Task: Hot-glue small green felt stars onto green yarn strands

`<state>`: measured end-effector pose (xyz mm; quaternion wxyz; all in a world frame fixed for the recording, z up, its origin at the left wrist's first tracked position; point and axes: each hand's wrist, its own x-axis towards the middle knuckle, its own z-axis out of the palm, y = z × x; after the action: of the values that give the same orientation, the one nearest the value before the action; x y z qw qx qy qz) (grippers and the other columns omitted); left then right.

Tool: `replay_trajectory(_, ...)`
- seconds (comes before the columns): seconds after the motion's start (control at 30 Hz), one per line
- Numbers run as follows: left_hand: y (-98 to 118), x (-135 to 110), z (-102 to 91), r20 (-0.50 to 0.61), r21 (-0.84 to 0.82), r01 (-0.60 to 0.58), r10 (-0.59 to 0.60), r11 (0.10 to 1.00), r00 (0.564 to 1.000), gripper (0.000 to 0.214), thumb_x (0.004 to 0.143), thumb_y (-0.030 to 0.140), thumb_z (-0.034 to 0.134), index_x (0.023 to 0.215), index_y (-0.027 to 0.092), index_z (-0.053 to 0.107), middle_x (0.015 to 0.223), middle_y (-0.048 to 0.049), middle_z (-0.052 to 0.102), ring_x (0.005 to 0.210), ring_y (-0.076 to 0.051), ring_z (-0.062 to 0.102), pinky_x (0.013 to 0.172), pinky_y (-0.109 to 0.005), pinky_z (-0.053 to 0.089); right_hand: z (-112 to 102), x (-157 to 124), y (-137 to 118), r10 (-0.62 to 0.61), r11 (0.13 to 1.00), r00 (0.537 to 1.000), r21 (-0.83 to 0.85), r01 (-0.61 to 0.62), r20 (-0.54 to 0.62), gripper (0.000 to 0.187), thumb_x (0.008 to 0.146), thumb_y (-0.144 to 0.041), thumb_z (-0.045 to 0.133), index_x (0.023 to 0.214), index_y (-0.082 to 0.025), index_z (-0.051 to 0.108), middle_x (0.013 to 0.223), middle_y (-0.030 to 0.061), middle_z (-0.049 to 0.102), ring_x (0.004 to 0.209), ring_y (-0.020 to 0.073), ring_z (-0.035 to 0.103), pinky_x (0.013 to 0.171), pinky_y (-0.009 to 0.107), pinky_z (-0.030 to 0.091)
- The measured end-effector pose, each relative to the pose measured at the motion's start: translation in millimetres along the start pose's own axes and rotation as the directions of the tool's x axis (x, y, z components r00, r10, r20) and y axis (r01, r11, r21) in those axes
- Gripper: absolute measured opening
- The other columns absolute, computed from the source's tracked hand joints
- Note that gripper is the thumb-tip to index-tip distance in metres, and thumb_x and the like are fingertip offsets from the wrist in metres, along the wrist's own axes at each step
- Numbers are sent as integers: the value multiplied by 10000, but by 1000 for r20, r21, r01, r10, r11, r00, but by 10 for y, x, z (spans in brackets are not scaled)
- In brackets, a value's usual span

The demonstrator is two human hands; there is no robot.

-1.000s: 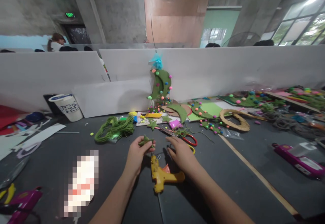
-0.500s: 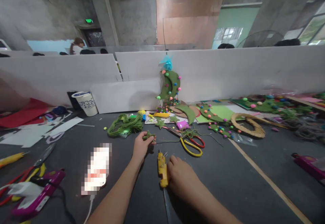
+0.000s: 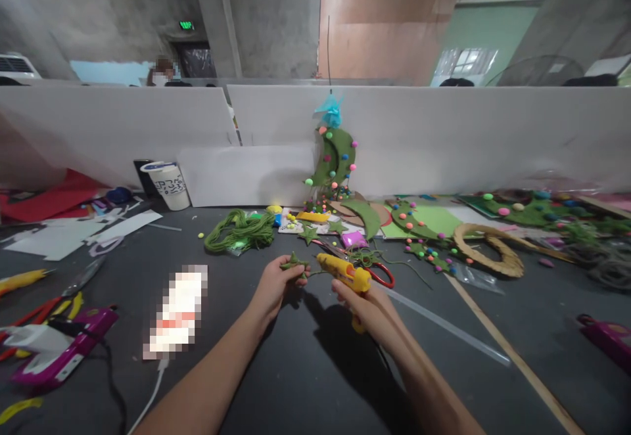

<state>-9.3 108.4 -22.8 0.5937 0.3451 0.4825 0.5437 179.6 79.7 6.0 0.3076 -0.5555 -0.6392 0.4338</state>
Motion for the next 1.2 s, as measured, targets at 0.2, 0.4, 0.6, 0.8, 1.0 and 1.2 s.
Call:
replay_trajectory(0.2,2,-50,59,-9,34,-28,28,999,1000,208,600,209,729,719,127,580,754,-69,685,633,-129,628,572,-215,508,15,-16,23,-186,977,979,-124,175,-84,349,823,-471,448,902,-207,662,751,36,648,692,193,573,617,279,429)
replay_trajectory(0.4,-4,-51,69,-35,63,-40,42,997,998,223,592,218,730,709,135,561,678,-23,658,542,-104,604,541,-210,497,34,-14,61,-162,976,985,-157,150,-66,375,829,-489,435,873,-200,669,710,27,643,648,180,556,581,267,415)
replay_trajectory(0.6,-2,-63,79,-44,95,-65,69,993,997,241,591,243,724,713,144,542,693,-25,659,540,-112,609,537,-222,495,60,-22,30,-215,968,976,-147,206,-48,353,843,-462,427,928,-210,658,799,33,666,732,198,582,667,286,427)
replay_trajectory(0.8,-17,-50,69,-49,148,-95,103,984,993,249,593,263,721,710,147,533,685,-27,670,519,-113,607,548,-233,489,57,-10,3,-243,948,970,-221,230,-32,328,848,-424,420,861,-198,657,739,32,647,679,188,571,623,272,412)
replay_trajectory(1.0,-21,-47,62,-67,192,-111,126,975,990,265,583,271,722,698,155,514,678,-19,672,494,-116,605,527,-229,472,68,-2,-21,-246,939,969,-256,228,-39,341,846,-417,418,850,-181,664,677,38,621,622,189,551,593,286,404)
replay_trajectory(1.2,-16,-50,74,-72,209,-118,135,971,988,263,581,291,716,695,156,522,665,-15,663,509,-125,610,549,-245,479,78,7,8,-246,943,969,-241,230,-36,343,846,-422,426,871,-182,671,754,50,658,685,206,583,621,291,414)
